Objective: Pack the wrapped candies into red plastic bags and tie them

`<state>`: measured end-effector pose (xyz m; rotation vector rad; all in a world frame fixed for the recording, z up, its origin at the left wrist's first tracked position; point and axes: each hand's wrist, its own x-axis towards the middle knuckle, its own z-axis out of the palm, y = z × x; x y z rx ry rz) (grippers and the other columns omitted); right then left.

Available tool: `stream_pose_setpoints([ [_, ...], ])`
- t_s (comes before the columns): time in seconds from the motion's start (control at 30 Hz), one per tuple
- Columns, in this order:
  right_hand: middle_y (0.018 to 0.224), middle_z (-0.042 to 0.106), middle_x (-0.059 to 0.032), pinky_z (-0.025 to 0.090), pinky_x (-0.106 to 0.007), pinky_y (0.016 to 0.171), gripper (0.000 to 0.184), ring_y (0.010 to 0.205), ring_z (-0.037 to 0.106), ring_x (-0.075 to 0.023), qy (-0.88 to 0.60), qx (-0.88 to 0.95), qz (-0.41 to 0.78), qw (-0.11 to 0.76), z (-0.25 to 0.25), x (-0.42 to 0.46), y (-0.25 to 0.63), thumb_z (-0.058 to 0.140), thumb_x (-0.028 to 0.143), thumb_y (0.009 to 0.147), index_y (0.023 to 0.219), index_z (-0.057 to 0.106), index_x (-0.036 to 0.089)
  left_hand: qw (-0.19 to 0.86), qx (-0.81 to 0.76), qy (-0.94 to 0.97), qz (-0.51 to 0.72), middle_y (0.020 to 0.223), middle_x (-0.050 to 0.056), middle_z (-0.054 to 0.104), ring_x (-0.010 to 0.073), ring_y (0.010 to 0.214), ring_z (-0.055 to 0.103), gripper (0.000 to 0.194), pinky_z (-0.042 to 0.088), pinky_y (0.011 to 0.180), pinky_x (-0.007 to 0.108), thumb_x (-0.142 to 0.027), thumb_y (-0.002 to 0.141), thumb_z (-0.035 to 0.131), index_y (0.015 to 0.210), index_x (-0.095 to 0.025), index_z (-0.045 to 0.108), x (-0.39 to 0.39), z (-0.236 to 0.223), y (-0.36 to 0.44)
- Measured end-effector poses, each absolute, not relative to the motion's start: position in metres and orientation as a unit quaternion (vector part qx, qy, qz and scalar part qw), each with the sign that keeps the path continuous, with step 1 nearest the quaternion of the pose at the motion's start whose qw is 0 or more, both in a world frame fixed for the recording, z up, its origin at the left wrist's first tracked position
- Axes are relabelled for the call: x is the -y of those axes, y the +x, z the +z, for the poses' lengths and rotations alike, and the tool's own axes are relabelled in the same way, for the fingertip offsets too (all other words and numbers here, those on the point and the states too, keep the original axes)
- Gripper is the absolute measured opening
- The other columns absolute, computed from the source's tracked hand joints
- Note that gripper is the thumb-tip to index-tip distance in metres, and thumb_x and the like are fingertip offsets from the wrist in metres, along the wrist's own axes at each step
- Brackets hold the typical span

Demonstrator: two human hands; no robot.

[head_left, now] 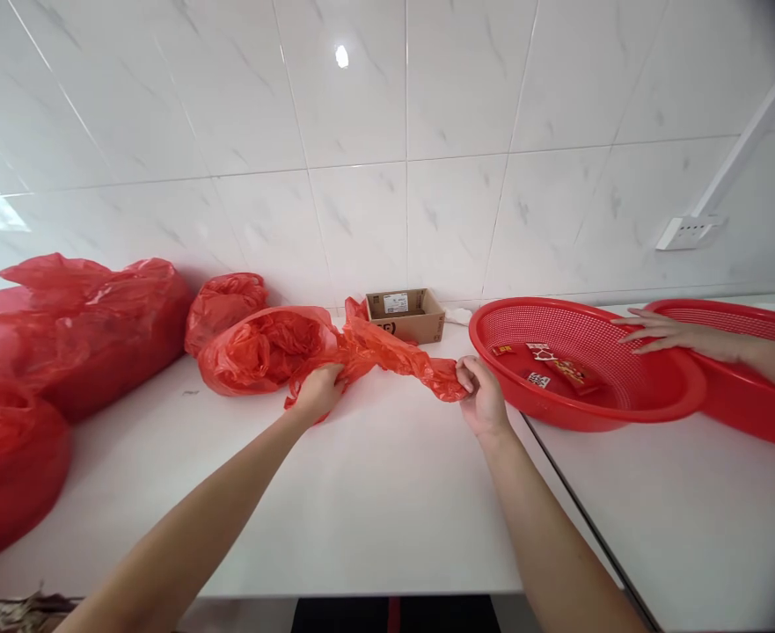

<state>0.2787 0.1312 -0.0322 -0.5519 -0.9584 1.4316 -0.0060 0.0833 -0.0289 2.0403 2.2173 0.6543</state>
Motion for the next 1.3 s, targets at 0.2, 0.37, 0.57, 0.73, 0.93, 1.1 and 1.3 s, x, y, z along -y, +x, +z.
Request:
stream_pose_setpoints([
  [0.2,0.052,0.026,0.0063,0.026,-0.022,0.049,0.025,0.05,0.024,-0.0087,-0.233,0.399,0.636,0.618,-0.029,-0.13,0.281,0.066,0.037,0.079,0.066,0.055,0.019,0.082,-0.671,0.697,0.236,0.088,-0.001,0.072,0.0169,0.074,0.067,0.037,0.052,0.067,0.025,-0.037,0.074,0.072,0.108,-0.022,0.066,-0.075,0.042,-0.032],
  [0.37,0.052,0.026,0.0061,0.027,-0.022,0.049,0.025,0.051,0.026,-0.0088,-0.246,0.394,0.642,0.609,-0.029,-0.13,0.28,0.065,0.038,0.079,0.066,0.055,0.02,-0.049,-0.71,0.649,0.269,0.117,0.008,0.064,0.0258,0.113,0.057,0.038,0.046,0.097,0.04,-0.026,0.092,0.046,0.124,-0.01,0.056,-0.09,0.093,-0.072],
  [0.57,0.053,0.026,0.0055,0.027,-0.023,0.05,0.026,0.052,0.025,-0.0099,-0.262,0.4,0.635,0.607,-0.032,-0.132,0.28,0.066,0.039,0.08,0.066,0.056,0.02,-0.09,-0.749,0.635,0.169,0.122,0.01,0.061,0.0253,0.115,0.057,0.026,0.046,0.099,0.05,-0.027,0.092,0.058,0.115,-0.015,0.061,-0.113,0.039,-0.107],
  [0.73,0.054,0.027,0.0052,0.027,-0.024,0.05,0.028,0.052,0.025,-0.0104,-0.274,0.414,0.629,0.598,-0.035,-0.133,0.279,0.065,0.041,0.081,0.065,0.056,0.02,-0.062,-0.78,0.615,0.098,0.12,0.01,0.062,0.0236,0.106,0.062,0.031,0.052,0.091,0.046,-0.032,0.091,0.061,0.117,-0.015,0.061,-0.139,-0.024,-0.109],
  [0.93,0.053,0.027,0.0052,0.025,-0.024,0.051,0.026,0.053,0.023,-0.0103,-0.277,0.431,0.629,0.585,-0.035,-0.13,0.275,0.064,0.038,0.082,0.065,0.054,0.02,-0.034,-0.798,0.592,0.105,0.126,0.011,0.059,0.0263,0.114,0.058,0.034,0.048,0.096,0.051,-0.033,0.091,0.061,0.12,-0.016,0.06,-0.16,-0.034,-0.07],
  [1.1,0.053,0.028,0.0049,0.023,-0.025,0.05,0.028,0.052,0.024,-0.0104,-0.278,0.452,0.618,0.581,-0.031,-0.127,0.275,0.062,0.04,0.083,0.065,0.055,0.02,0.028,-0.77,0.613,0.175,0.105,0.011,0.068,0.0298,0.108,0.061,0.024,0.044,0.097,0.055,-0.035,0.087,0.064,0.101,-0.015,0.067,-0.137,0.0,-0.033],
  [1.3,0.052,0.033,0.0048,0.026,-0.025,0.052,0.026,0.052,0.026,-0.01,-0.272,0.469,0.586,0.602,-0.032,-0.127,0.275,0.063,0.04,0.082,0.066,0.058,0.02,0.268,-0.649,0.593,0.394,0.127,0.015,0.065,0.0282,0.105,0.065,0.062,0.055,0.08,0.039,-0.06,0.095,0.025,0.128,-0.019,0.058,-0.071,0.035,0.016],
])
